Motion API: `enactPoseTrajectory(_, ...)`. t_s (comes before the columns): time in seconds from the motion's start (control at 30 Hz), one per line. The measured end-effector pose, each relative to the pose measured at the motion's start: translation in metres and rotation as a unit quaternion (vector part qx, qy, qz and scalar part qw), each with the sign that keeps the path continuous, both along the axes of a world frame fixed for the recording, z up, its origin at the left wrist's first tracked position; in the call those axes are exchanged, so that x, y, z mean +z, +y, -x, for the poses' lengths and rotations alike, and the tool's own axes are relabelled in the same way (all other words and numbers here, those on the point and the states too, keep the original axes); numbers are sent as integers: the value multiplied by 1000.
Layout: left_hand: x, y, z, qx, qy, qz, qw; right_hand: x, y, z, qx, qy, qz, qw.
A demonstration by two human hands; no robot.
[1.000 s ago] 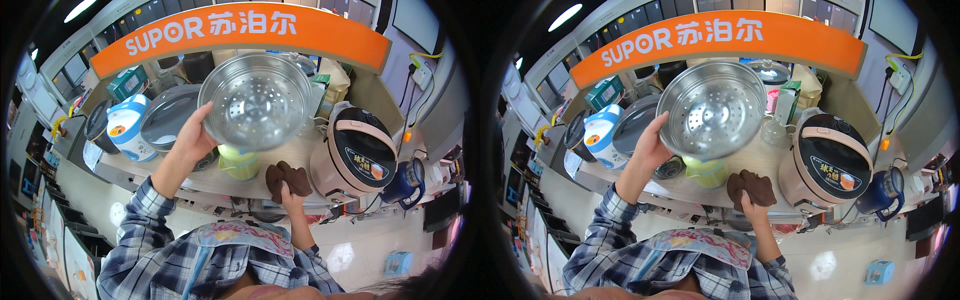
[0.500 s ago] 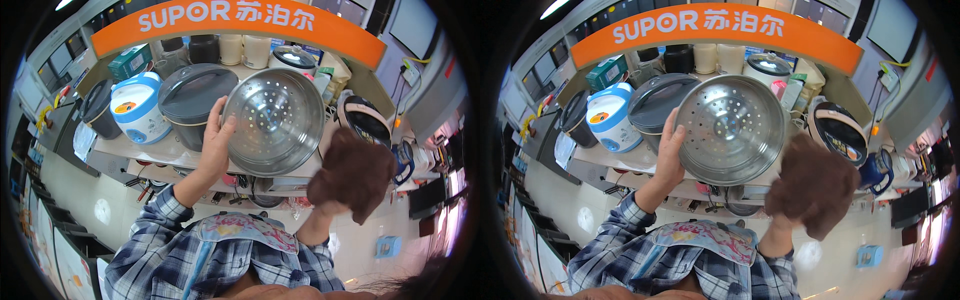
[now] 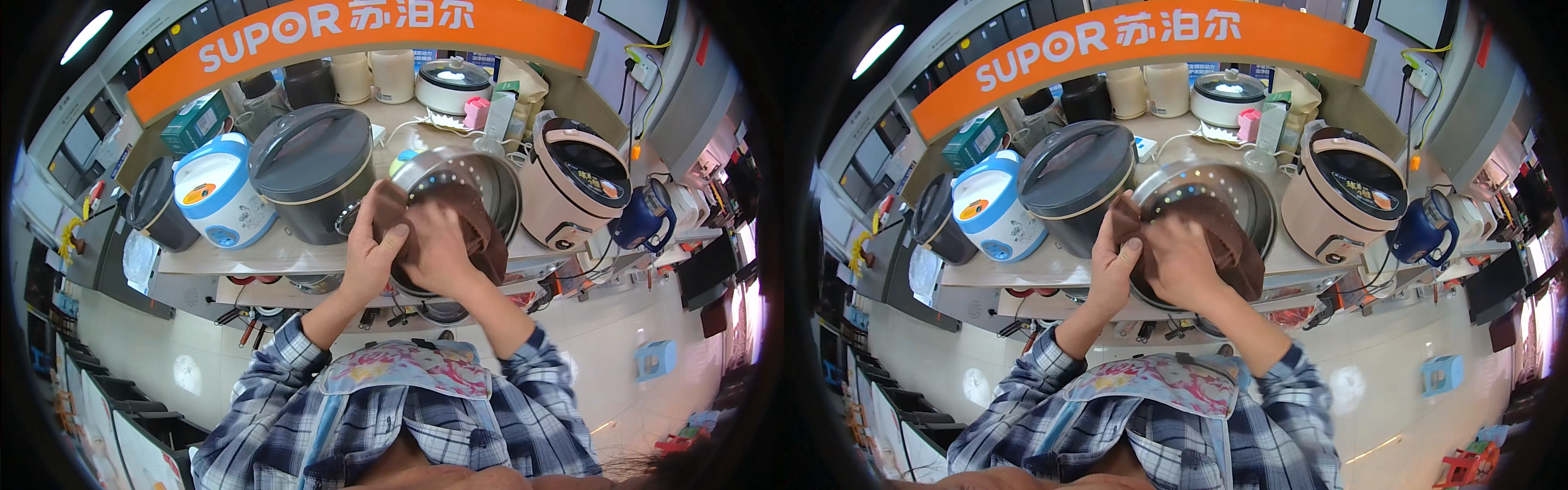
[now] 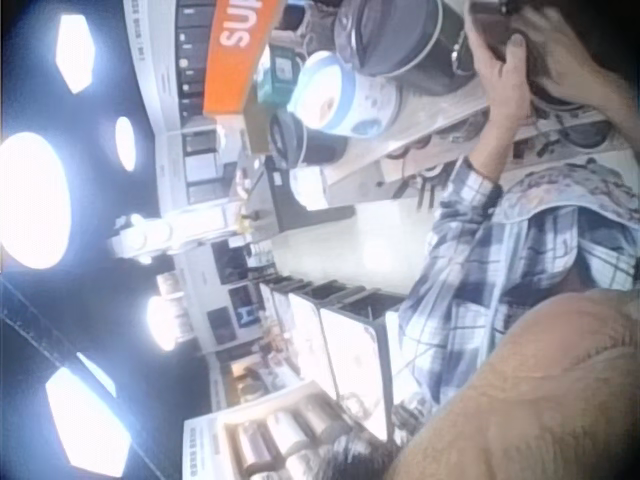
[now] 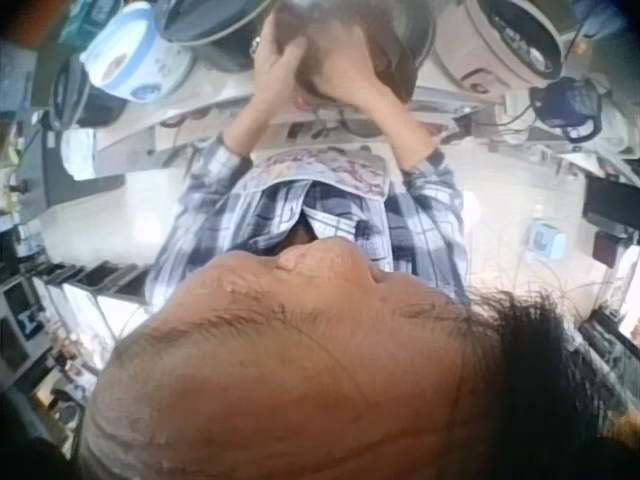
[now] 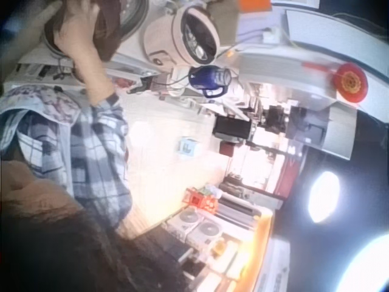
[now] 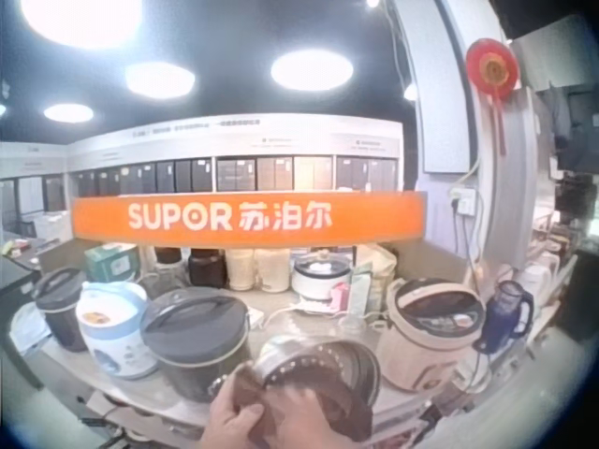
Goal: The person wipes the surfaces of several small kitchen appliances and a countertop using a brown cloth. They handle a black cylindrical device, a power strip, a rice cooker, a green thermos, a metal steamer insert, and a pink rice cooker, wiping each item and the surrounding counter area.
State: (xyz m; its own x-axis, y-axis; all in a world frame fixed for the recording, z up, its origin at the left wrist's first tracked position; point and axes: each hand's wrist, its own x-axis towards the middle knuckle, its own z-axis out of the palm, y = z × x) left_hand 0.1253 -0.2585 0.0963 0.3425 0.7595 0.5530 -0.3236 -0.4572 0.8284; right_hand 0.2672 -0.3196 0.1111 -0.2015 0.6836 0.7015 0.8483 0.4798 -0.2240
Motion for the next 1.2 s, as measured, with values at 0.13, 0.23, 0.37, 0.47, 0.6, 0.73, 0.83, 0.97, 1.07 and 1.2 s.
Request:
enactPoseTrajectory(0.13, 12, -3, 3, -116, -11, 191, 975, -21, -30, -32, 135, -206, 109, 963)
enactPoseTrajectory(0.23, 16, 1, -8, -139, 16, 215, 967, -13, -36, -48, 132, -216, 67, 965)
enactPoseTrajectory(0.37, 3, 5, -29, -172, 130, 137, 967, 5, -8, -52, 123, -227, -115, 959)
enactPoseTrajectory(0.47, 2, -2, -34, -207, 116, 231, 944, 7, -11, -66, 66, -231, -128, 962)
enactPoseTrajectory(0.6, -6, -17, -46, -173, 65, 219, 958, 10, -31, -98, -125, -217, -76, 965)
enactPoseTrajectory(0.73, 1, -31, -60, -141, 13, 184, 973, -1, -53, -118, -250, -211, -28, 945)
enactPoseTrajectory(0.83, 1, -39, -68, -107, 39, 133, 985, -16, -76, -122, -316, -148, 58, 935)
enactPoseTrajectory(0.97, -3, -49, -76, -94, 84, 50, 991, -33, -105, -111, -332, -51, 251, 908)
enactPoseTrajectory(1.07, -7, -56, -81, -102, 130, -19, 986, -60, -112, -106, -241, 107, 360, 895)
enactPoseTrajectory(1.2, -13, -65, -93, -118, 127, -40, 984, -98, -111, -96, -23, 414, 368, 832)
